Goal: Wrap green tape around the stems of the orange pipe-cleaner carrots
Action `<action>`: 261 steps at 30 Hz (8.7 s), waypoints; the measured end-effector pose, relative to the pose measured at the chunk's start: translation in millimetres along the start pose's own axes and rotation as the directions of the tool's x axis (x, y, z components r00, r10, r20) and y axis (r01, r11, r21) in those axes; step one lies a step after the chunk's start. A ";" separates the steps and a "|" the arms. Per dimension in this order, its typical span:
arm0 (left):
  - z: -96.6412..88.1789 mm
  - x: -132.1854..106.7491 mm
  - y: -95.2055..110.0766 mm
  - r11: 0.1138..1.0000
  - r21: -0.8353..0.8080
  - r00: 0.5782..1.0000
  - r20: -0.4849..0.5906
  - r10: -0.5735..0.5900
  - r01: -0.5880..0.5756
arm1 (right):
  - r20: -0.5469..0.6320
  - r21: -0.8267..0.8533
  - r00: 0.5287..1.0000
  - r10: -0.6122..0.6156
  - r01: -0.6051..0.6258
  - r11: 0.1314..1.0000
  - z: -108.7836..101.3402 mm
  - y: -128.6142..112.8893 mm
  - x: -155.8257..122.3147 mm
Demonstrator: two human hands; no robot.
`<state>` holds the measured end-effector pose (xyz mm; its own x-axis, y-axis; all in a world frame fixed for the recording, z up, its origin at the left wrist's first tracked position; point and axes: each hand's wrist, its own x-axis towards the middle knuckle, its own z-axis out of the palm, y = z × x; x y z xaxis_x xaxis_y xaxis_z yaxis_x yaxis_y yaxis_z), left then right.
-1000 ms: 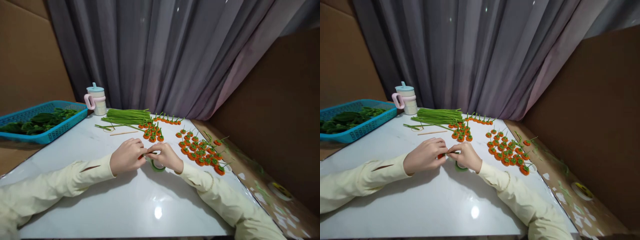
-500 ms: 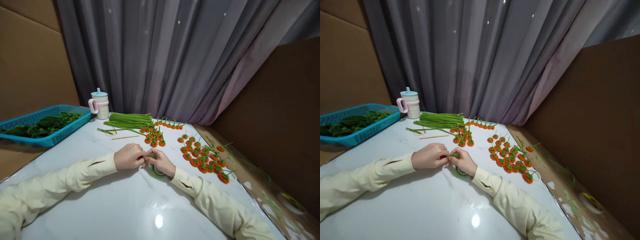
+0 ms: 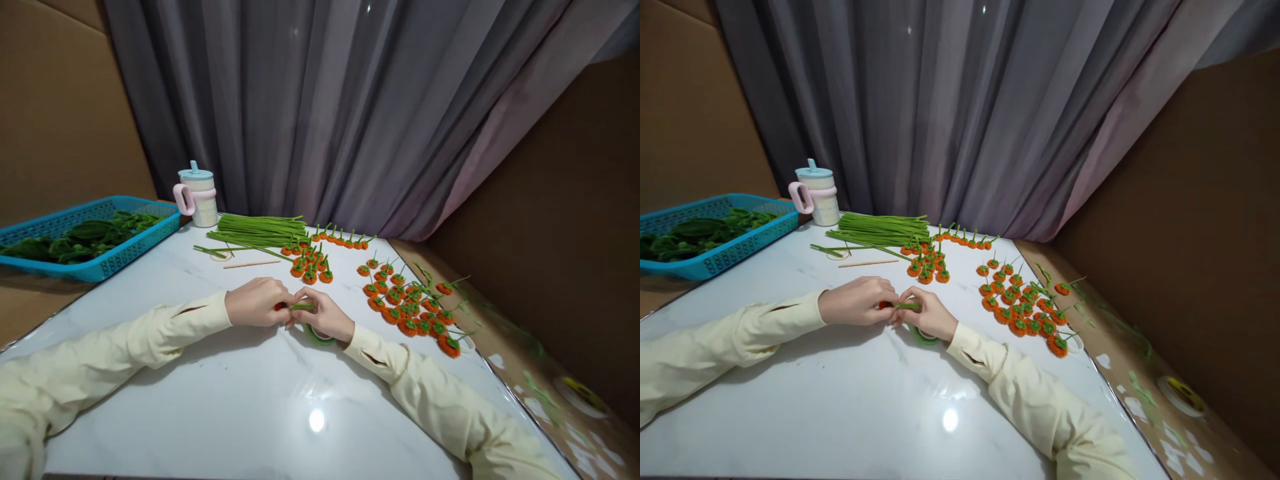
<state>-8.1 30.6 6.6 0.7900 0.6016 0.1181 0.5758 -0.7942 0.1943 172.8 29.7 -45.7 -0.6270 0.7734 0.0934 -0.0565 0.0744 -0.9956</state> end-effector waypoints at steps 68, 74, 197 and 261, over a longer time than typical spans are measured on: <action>-8.3 -12.8 22.3 0.911 0.386 0.984 -0.043 0.173 -0.143 | 0.219 -0.742 0.843 -0.492 0.471 0.477 8.8 2.5 -11.7; -11.5 -12.4 20.1 0.984 0.134 0.992 -0.026 0.124 -0.120 | 0.382 -0.769 0.770 -0.510 0.572 0.287 6.4 2.4 -10.5; -20.4 -7.9 11.8 0.951 -0.308 0.981 0.194 0.028 0.034 | 0.553 -0.786 0.590 -0.588 0.604 -0.133 8.9 -6.8 -12.8; -36.9 -1.9 -4.7 0.741 -0.622 0.912 0.408 0.030 0.254 | 0.250 -0.656 0.708 -0.660 0.625 0.422 2.4 -2.9 -13.5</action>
<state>-20.1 36.3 41.3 0.8242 0.4899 -0.2839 0.4959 -0.3826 0.7796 179.6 17.5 -44.1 -0.6013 0.3410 0.7226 0.0940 0.9283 -0.3599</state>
